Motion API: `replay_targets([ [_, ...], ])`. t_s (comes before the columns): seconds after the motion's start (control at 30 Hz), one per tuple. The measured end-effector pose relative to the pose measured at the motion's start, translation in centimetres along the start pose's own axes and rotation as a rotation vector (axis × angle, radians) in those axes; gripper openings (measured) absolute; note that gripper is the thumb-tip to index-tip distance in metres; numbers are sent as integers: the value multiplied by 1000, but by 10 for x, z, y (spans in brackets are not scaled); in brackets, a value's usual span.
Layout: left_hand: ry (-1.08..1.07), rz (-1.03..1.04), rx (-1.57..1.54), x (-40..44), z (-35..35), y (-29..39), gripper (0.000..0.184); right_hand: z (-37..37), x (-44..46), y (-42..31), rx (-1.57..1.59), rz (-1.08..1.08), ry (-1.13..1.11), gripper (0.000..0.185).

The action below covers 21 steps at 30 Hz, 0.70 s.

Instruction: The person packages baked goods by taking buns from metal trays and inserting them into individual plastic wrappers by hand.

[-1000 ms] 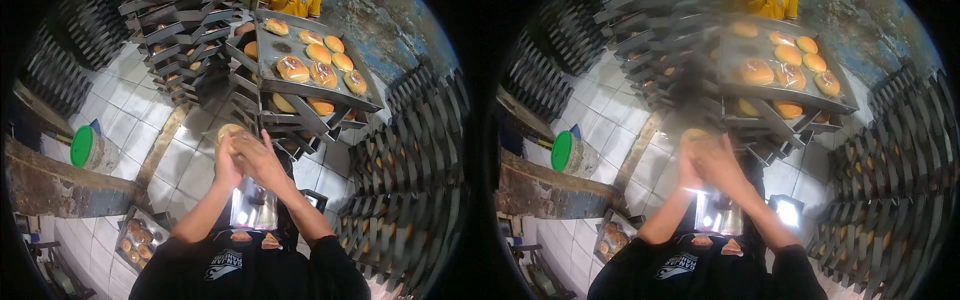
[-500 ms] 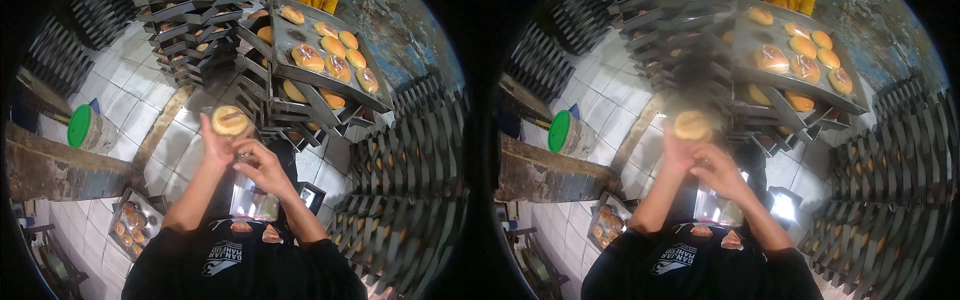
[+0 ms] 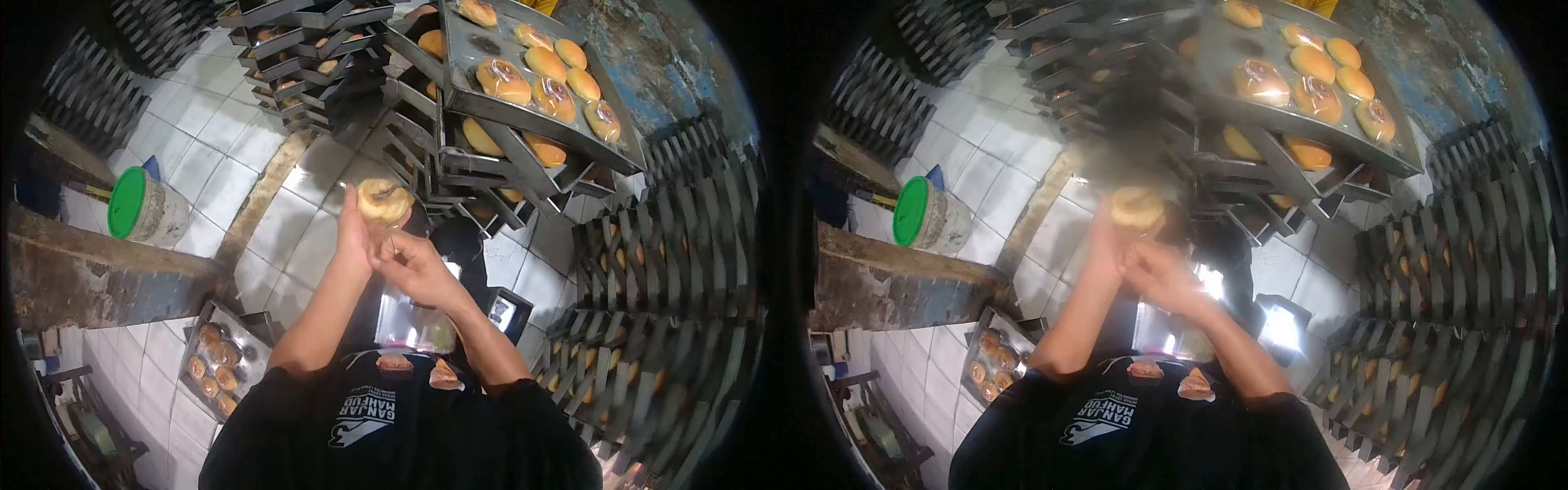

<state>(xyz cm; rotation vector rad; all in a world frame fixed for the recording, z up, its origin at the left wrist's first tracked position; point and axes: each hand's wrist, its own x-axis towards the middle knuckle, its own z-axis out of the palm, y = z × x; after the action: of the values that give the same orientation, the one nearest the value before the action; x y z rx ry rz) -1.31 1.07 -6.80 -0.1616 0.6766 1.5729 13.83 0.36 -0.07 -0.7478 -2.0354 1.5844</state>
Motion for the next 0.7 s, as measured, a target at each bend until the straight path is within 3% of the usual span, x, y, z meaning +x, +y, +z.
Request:
replay_targets([
  [0.07, -111, -10, 38, 12, -8, 11, 63, -6, -17, -26, 562, -136, -447, 22],
  [0.13, -116, 9, 3, 13, -29, 38, 60, -13, -48, -15, 842, -79, -659, 25],
  [0.17, -128, 16, -10, 9, -25, 47, 58, -19, -43, -11, 671, -11, -377, 22],
  [0.2, -169, -7, 51, -9, -27, 45, 56, -17, -32, -3, 106, -107, 61, 27],
  [0.23, -176, 30, 126, -61, 18, 33, 54, -18, -25, -7, -299, -290, 244, 34],
  [0.27, -262, -149, 93, -76, 17, 27, 54, -19, -18, -11, -718, -393, 511, 42],
  [0.3, -349, -320, 56, -81, 16, 24, 54, -20, -16, -16, -710, -458, 462, 41],
  [0.37, -279, -121, 330, -70, 2, 24, 55, -17, -21, -20, -687, -571, 370, 39],
  [0.4, -236, 51, 526, -49, -15, 25, 55, -20, -16, -3, -608, -438, 399, 30],
  [0.43, -185, 232, 709, -43, -9, 28, 56, -25, -12, -8, -357, -87, 368, 24],
  [0.47, -312, -55, 565, -47, -3, 33, 54, -30, -8, -3, -201, 87, 392, 22],
  [0.5, -270, 38, 671, -45, -2, 30, 51, -35, -2, 6, -48, 256, 407, 22],
  [0.57, -170, 227, 880, -37, 1, 17, 47, -36, 10, 16, -193, -1, 459, 22],
  [0.6, -144, 459, 944, -34, 4, 11, 38, -34, 11, 17, -254, -119, 496, 23],
  [0.7, -154, 451, 851, -30, 3, 10, 34, -34, 9, -5, -383, -146, 418, 30],
])
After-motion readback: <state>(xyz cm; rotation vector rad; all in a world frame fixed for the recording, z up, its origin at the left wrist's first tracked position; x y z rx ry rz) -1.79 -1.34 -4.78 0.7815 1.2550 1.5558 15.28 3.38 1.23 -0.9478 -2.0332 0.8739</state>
